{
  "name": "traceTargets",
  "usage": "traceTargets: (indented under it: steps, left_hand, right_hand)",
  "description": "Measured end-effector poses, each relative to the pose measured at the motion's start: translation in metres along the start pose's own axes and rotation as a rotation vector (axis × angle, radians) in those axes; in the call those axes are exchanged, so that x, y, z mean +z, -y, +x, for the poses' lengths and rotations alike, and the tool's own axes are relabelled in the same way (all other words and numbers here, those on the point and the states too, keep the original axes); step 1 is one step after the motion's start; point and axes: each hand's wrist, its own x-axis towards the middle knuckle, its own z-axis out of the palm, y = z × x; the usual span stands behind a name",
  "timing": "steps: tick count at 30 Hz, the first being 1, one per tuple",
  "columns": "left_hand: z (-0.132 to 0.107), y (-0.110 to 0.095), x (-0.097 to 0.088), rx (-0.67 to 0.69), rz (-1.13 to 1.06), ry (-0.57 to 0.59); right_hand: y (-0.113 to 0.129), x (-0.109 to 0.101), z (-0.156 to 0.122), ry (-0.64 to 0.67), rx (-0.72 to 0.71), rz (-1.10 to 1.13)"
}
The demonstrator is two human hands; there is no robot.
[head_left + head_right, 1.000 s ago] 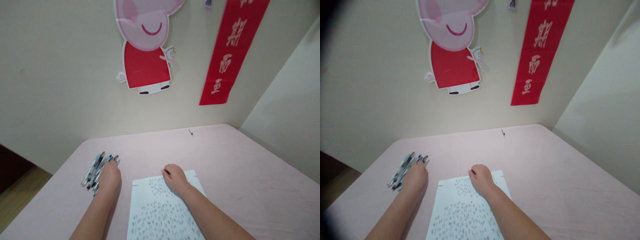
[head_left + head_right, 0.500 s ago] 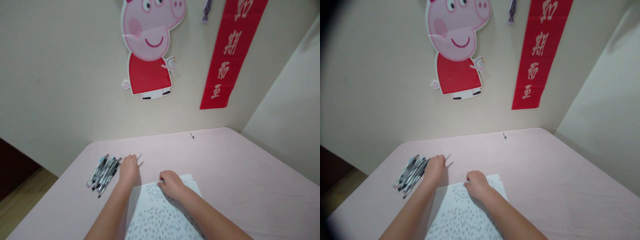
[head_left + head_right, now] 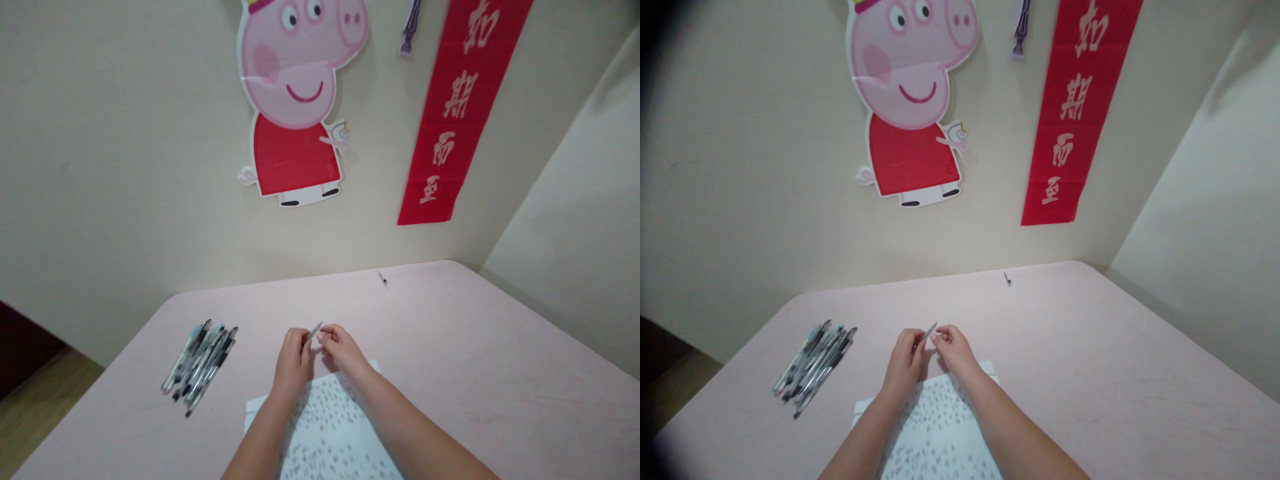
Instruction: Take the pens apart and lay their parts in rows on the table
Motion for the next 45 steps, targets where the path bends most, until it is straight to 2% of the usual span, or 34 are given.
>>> traceTargets:
  steps: [3,6,12,18,32,39,42,45]
  left_hand:
    - [-0.003,0.002,0.002,0.029,-0.025,0.036]
    - [-0.002,0.006,0.000,0.014,-0.002,0.064]
    - [0.000,0.013,-0.004,-0.028,0.066,0.095]
    - [0.000,0.011,-0.003,-0.004,-0.004,0.137]
    - [0.000,0.014,-0.001,-0.057,-0.078,0.192]
    - [0.000,0.011,-0.001,-0.060,-0.064,0.289]
    - [-0.001,0.010,0.000,-0.068,-0.066,0.272]
    - [-0.002,0.009,0.000,-0.104,-0.043,0.204]
  right_hand:
    - [-0.003,0.008,0.006,0.029,0.047,0.259]
    - [-0.008,0.009,0.007,0.020,0.028,0.337]
    - [-0.015,0.000,0.012,-0.021,0.013,0.382]
    - [-0.015,-0.005,0.011,-0.011,-0.020,0.415]
    - [-0.019,-0.011,0.010,-0.006,-0.021,0.384]
    - [-0.020,-0.012,0.012,0.000,-0.027,0.375]
    - [-0.019,-0.012,0.012,-0.012,-0.034,0.378]
    - [-0.016,-0.011,0.011,-0.027,-0.029,0.383]
